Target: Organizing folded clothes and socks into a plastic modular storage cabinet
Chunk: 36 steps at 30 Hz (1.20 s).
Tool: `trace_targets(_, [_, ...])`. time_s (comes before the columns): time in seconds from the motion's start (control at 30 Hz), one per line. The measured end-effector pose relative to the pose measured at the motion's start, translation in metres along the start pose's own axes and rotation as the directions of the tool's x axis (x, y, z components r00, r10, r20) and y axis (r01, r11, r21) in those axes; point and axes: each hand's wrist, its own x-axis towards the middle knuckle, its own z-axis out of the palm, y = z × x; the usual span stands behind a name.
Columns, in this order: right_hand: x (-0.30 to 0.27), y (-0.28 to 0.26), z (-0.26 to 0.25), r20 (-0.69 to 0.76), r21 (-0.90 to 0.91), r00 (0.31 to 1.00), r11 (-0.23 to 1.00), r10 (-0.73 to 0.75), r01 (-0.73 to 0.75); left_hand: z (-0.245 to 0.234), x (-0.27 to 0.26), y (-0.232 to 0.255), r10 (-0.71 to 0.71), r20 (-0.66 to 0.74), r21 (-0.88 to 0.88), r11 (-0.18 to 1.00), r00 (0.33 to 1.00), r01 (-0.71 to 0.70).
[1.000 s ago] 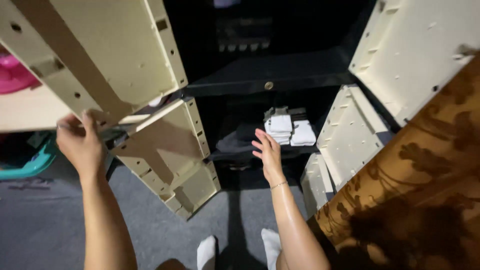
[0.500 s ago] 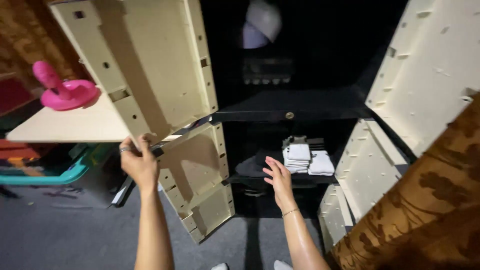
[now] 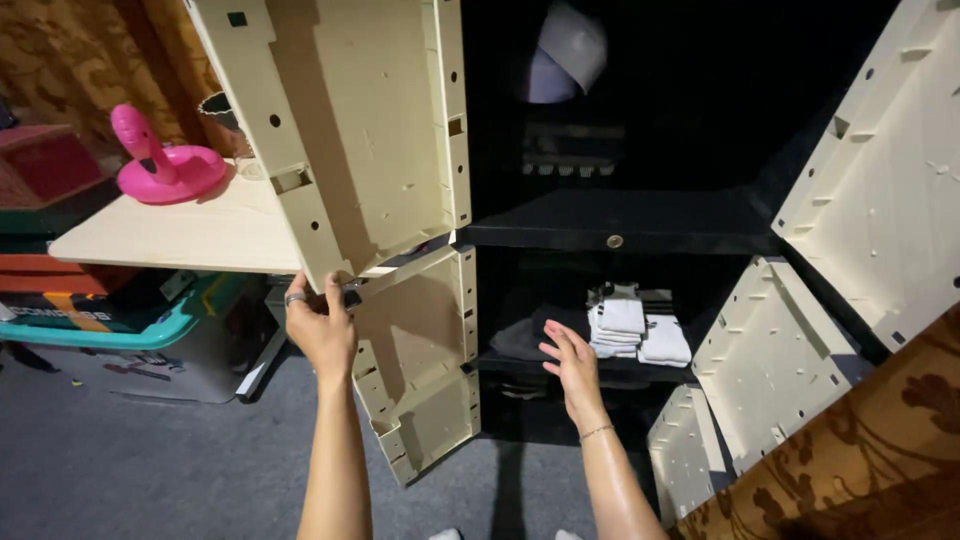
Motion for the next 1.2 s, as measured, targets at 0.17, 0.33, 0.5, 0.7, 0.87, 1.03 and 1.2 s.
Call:
trace_targets(0.17, [-0.001,-0.004,-0.005,-0.036,-0.013,0.999,1.000,0.014,-0.015,-0.006,-0.009,-0.004,0.312,-0.066,0.226,0.930,0.948,-0.290])
trace_targets(0.33, [0.001,-0.002,-0.019,-0.058,-0.053,0.997,0.998,-0.046,0.043,0.020,-0.086,0.030,0.324,-0.127,0.117,0.944,0.938,-0.310])
trace_targets(0.5, [-0.013,-0.008,-0.049,-0.105,-0.249,0.985,0.962,-0.137,0.107,0.071,-0.164,-0.003,0.054,0.269,-0.080,0.996,0.962,-0.034])
trace_targets(0.7, [-0.020,-0.002,-0.113,-0.102,-0.383,0.915,0.864,-0.391,0.327,0.115,-0.216,-0.053,-0.221,0.561,0.008,0.965,0.798,0.261])
trace_targets(0.87, [-0.044,-0.033,-0.129,-0.226,-0.654,0.931,0.753,-0.285,0.073,0.132,-0.239,-0.055,-0.266,0.663,0.197,0.964,0.700,0.180])
trace_targets(1.03, [-0.045,-0.011,-0.160,-0.043,-0.839,0.871,0.491,-0.490,0.235,0.139,-0.247,-0.031,-0.060,0.740,0.204,0.969,0.670,-0.139])
trace_targets(1.2, [-0.041,-0.005,-0.154,0.032,-0.876,0.845,0.392,-0.533,0.280,0.140,-0.239,0.008,0.182,0.698,0.082,0.941,0.693,-0.330])
